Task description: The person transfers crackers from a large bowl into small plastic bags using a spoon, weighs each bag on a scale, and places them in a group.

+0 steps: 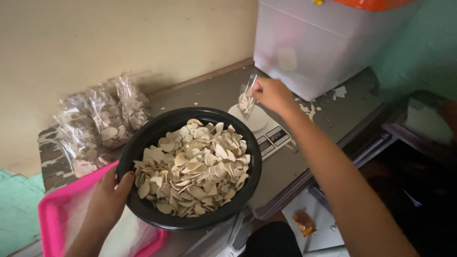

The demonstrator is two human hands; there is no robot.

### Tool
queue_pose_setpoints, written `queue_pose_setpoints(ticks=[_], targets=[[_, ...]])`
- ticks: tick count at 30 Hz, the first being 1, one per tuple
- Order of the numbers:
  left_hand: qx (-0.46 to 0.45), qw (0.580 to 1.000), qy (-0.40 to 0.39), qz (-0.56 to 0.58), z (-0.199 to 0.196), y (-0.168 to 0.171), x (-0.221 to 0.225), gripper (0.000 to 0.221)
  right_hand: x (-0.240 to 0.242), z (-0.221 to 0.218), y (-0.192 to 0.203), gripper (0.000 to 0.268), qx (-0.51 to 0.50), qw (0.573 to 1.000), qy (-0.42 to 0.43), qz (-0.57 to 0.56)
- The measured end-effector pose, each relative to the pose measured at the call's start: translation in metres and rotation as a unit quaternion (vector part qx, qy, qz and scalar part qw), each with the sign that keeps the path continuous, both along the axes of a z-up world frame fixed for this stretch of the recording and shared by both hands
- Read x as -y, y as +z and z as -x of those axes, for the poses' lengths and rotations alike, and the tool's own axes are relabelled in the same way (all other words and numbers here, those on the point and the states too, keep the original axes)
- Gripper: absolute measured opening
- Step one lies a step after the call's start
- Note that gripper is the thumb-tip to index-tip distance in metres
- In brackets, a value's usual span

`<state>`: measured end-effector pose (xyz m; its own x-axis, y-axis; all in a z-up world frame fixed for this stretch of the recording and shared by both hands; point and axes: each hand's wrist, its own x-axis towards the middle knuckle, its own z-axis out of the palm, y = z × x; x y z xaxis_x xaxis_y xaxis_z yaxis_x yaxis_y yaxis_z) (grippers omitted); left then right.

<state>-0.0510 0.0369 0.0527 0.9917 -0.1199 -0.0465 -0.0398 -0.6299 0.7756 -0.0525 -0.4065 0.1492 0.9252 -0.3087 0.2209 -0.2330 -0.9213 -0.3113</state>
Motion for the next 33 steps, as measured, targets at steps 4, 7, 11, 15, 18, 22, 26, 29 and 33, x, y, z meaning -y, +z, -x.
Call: queue_pose_setpoints(ticks=[4,7,11,15,18,22,26,29,33], targets=[[0.009,1.000,-0.004,-0.013,0.001,0.004,0.002,0.045,0.023,-0.006,-0.042,0.010,0.011,0.999,-0.013,-0.047],[-0.058,0.998,0.024,0.017,0.009,0.018,0.008,0.045,0.029,-0.004,-0.056,0.010,-0.118,0.993,-0.028,-0.002],[-0.056,0.998,0.033,0.015,0.012,0.018,0.009,0.046,0.034,0.000,-0.061,0.023,-0.125,0.991,-0.049,0.003],[-0.036,0.999,0.019,-0.004,0.007,0.007,0.007,0.046,0.057,-0.012,-0.082,0.032,-0.131,0.990,-0.038,0.034],[-0.034,0.999,0.002,-0.040,0.015,0.023,0.013,0.043,0.054,-0.007,-0.080,0.025,-0.133,0.991,-0.032,0.000],[-0.031,0.999,0.030,0.002,0.025,0.024,0.019,0.042,0.064,-0.009,-0.088,0.037,-0.103,0.993,-0.030,-0.046],[-0.037,0.997,0.058,0.046,0.025,0.017,0.018,0.043,0.083,-0.015,-0.112,0.023,-0.038,0.998,-0.006,-0.047],[-0.009,0.997,0.059,0.044,0.026,0.004,0.016,0.043,0.077,-0.012,-0.121,0.026,-0.034,0.999,-0.013,-0.030],[-0.001,0.991,0.054,0.120,0.034,0.007,0.017,0.059,0.057,0.010,-0.108,0.020,0.012,0.999,-0.026,-0.026]])
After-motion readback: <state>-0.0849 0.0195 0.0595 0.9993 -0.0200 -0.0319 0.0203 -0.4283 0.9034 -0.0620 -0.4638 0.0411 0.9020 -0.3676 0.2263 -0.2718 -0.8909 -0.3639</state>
